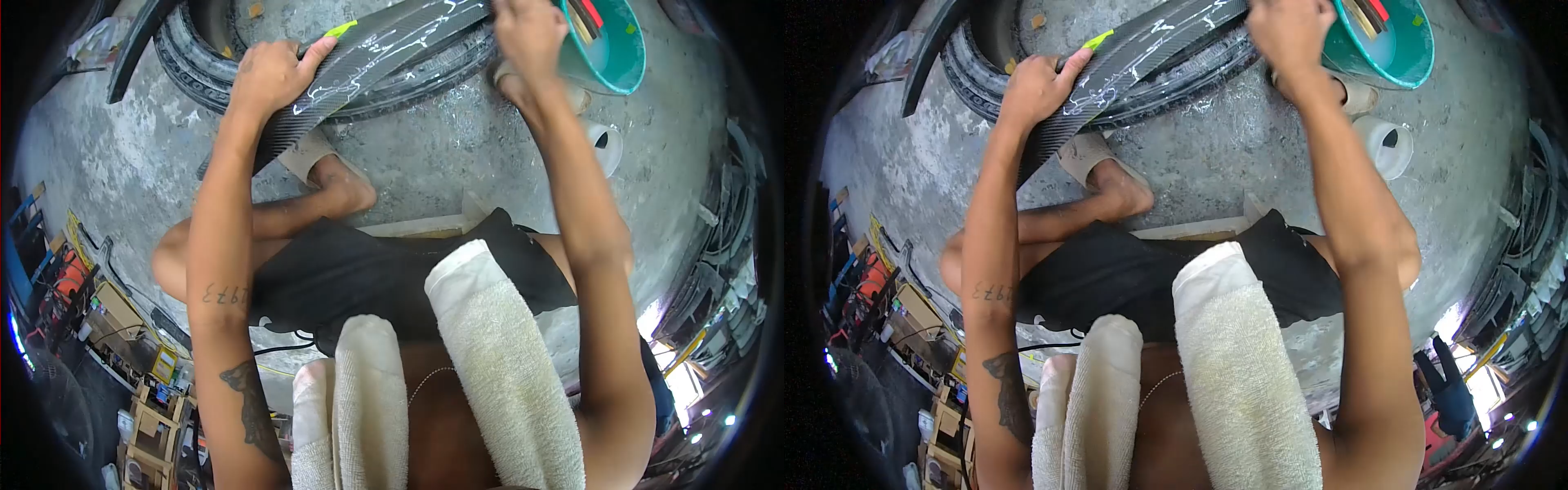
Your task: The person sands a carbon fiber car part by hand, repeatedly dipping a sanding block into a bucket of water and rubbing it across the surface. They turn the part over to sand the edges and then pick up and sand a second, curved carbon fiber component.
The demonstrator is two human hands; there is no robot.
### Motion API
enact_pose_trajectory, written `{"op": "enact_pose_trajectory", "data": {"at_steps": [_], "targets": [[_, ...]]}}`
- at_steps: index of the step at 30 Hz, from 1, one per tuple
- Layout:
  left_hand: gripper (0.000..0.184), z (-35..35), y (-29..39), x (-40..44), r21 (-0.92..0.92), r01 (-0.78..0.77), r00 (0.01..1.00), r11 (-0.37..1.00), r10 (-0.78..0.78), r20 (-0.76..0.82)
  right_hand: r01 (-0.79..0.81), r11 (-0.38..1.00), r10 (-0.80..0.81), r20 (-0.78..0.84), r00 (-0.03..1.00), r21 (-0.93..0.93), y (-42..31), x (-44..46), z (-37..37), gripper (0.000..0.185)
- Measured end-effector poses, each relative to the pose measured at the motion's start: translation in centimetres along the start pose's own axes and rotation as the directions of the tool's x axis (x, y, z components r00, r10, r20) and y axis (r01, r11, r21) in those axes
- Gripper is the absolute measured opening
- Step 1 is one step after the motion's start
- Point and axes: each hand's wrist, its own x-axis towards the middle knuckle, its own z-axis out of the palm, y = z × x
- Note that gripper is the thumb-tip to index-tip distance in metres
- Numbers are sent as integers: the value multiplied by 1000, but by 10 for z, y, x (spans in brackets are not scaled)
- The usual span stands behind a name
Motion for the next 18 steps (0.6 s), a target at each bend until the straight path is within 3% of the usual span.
{"op": "enact_pose_trajectory", "data": {"at_steps": [1,2,3,4,5,8,9,10,11,13,14,15,16,17,18], "targets": [[80,2,-1,1,-4,-22,1000,1000,22,-23,146,877,-83,155,984,-458,-45,-1,-14,16],[78,4,-3,1,4,-35,999,999,35,-35,157,841,-16,267,964,-517,-78,-25,4,17],[78,8,-6,1,8,-45,998,999,45,-45,403,829,-275,346,897,-387,-96,-53,22,16],[79,13,-10,0,11,-69,994,998,70,-81,401,901,-331,338,881,-162,-128,-77,32,18],[80,13,-11,2,16,-97,989,995,98,-113,372,926,-337,304,891,-61,-134,-84,36,25],[81,11,-9,2,21,-63,995,998,64,-74,428,864,-333,337,881,-264,-76,-44,7,21],[83,5,-5,2,27,-36,999,999,37,-30,220,944,-139,308,941,-247,-47,-28,0,16],[82,-1,0,2,24,7,999,1000,-7,32,172,819,8,311,950,-547,-35,-1,-9,19],[82,1,-1,0,23,3,999,1000,-4,32,166,905,-154,64,986,-392,-36,12,-16,24],[84,3,-6,4,-20,-20,1000,1000,20,9,155,850,-113,113,987,-503,-41,-9,8,17],[84,4,-7,4,-2,-35,999,999,35,-17,126,914,-52,197,979,-386,-78,-29,17,16],[84,8,-11,4,-1,-37,999,999,37,-33,329,889,-301,134,944,-320,-93,-58,40,15],[84,14,-16,4,7,-83,992,996,84,-90,365,919,-321,256,912,-151,-127,-76,40,17],[83,13,-14,4,21,-136,981,990,138,-135,372,923,-340,249,907,-95,-131,-80,44,15],[82,12,-15,4,-5,-126,988,992,125,-88,403,900,-358,246,901,-166,-115,-72,38,17]]}}
